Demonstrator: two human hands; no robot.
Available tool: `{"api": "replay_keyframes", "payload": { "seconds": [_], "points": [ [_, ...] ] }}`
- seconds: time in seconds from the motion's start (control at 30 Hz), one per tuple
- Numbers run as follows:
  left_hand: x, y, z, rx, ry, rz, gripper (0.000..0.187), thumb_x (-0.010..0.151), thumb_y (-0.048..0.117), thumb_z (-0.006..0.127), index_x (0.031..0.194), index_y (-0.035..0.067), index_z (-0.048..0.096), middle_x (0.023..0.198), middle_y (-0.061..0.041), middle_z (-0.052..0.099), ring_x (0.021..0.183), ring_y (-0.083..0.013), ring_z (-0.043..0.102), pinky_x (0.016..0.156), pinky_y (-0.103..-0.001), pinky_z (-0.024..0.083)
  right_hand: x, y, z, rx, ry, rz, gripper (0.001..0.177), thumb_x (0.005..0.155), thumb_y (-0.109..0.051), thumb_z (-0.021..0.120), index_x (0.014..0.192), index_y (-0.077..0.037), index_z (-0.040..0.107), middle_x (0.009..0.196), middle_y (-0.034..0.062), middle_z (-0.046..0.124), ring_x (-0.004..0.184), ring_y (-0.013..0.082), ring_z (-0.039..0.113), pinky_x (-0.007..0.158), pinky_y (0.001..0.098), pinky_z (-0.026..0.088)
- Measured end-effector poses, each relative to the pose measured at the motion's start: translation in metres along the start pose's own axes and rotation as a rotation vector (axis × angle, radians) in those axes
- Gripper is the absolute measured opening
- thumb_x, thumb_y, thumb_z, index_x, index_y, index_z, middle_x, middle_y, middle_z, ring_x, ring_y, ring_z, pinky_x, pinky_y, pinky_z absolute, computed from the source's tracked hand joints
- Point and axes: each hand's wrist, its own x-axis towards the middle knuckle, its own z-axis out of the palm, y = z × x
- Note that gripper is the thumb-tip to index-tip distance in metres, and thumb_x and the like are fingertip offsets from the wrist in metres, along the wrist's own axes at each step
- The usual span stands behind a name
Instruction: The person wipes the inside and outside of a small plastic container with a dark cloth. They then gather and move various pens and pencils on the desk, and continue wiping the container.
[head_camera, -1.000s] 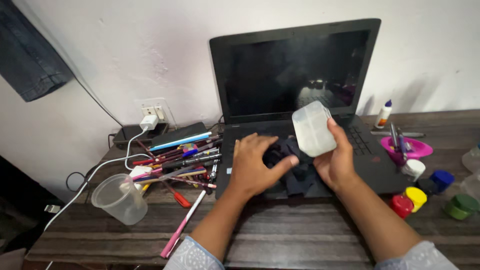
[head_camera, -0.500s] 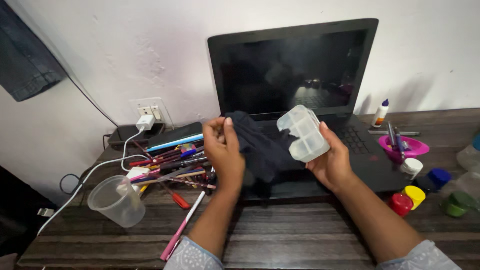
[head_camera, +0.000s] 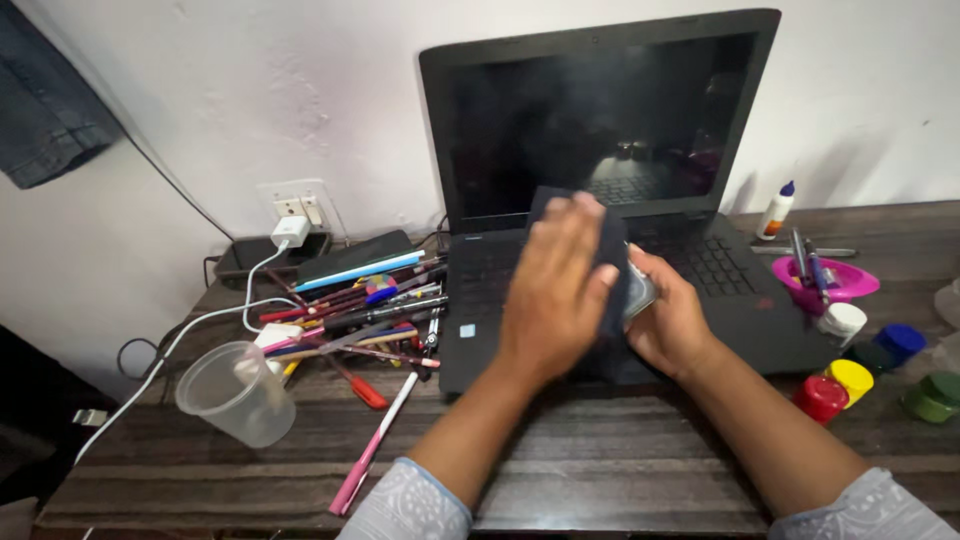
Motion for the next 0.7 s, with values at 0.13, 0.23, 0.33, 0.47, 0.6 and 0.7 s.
{"api": "replay_keyframes", "payload": {
  "seconds": [0.13,0.23,0.33,0.47,0.6,0.7],
  "points": [
    [0.000,-0.015,-0.008,-0.206,0.040,-0.264,0.048,0.102,0.030,0.062,0.140,0.001,0.057,0.138,-0.020,0.063,0.130,-0.0365,0.061,0.108,-0.041,0.048,-0.005,-0.003,0.007,-0.169,0.033,0.045,0.056,0.104,-0.047,0.041,0.139,-0.008,0.060,0.125,0.0080,0.066,0.117,0.0226,0.060,0.101,0.0410,0.045],
    [-0.003,-0.019,-0.009,-0.258,0.066,-0.404,0.038,0.101,0.031,0.061,0.125,0.002,0.065,0.119,-0.018,0.072,0.113,-0.0342,0.071,0.096,-0.039,0.053,-0.006,-0.004,0.013,-0.210,0.086,0.065,0.069,0.100,-0.060,0.034,0.137,-0.008,0.060,0.127,0.0083,0.068,0.118,0.0209,0.062,0.103,0.0389,0.046],
    [-0.001,-0.021,-0.008,-0.320,0.096,-0.490,0.033,0.101,0.029,0.060,0.118,0.001,0.067,0.109,-0.018,0.074,0.103,-0.0327,0.074,0.089,-0.039,0.054,-0.007,-0.003,0.013,-0.210,0.075,0.064,0.078,0.097,-0.066,0.030,0.137,-0.006,0.059,0.130,0.0086,0.068,0.121,0.0203,0.062,0.104,0.0372,0.046],
    [0.005,-0.016,-0.017,-0.365,0.091,-0.509,0.032,0.099,0.027,0.061,0.119,0.003,0.067,0.111,-0.017,0.074,0.104,-0.0320,0.074,0.090,-0.038,0.055,-0.005,0.000,0.010,-0.257,0.040,0.040,0.085,0.102,-0.071,0.027,0.139,-0.001,0.059,0.124,0.0157,0.066,0.112,0.0255,0.061,0.097,0.0407,0.047],
    [0.001,0.002,-0.029,-0.173,0.004,-0.111,0.044,0.088,0.027,0.069,0.126,0.005,0.061,0.132,-0.018,0.060,0.129,-0.0380,0.057,0.110,-0.046,0.046,-0.003,0.001,0.010,-0.274,-0.001,0.009,0.078,0.098,-0.066,0.031,0.139,-0.004,0.055,0.131,0.0158,0.064,0.116,0.0247,0.065,0.099,0.0406,0.052],
    [0.001,0.014,-0.025,0.022,-0.096,0.130,0.044,0.081,0.029,0.074,0.119,0.009,0.066,0.140,-0.018,0.054,0.142,-0.0416,0.044,0.120,-0.057,0.035,-0.003,0.002,0.015,-0.306,0.120,0.079,0.073,0.099,-0.063,0.035,0.137,-0.003,0.055,0.127,0.0212,0.063,0.114,0.0282,0.068,0.098,0.0418,0.057]
  ]
}}
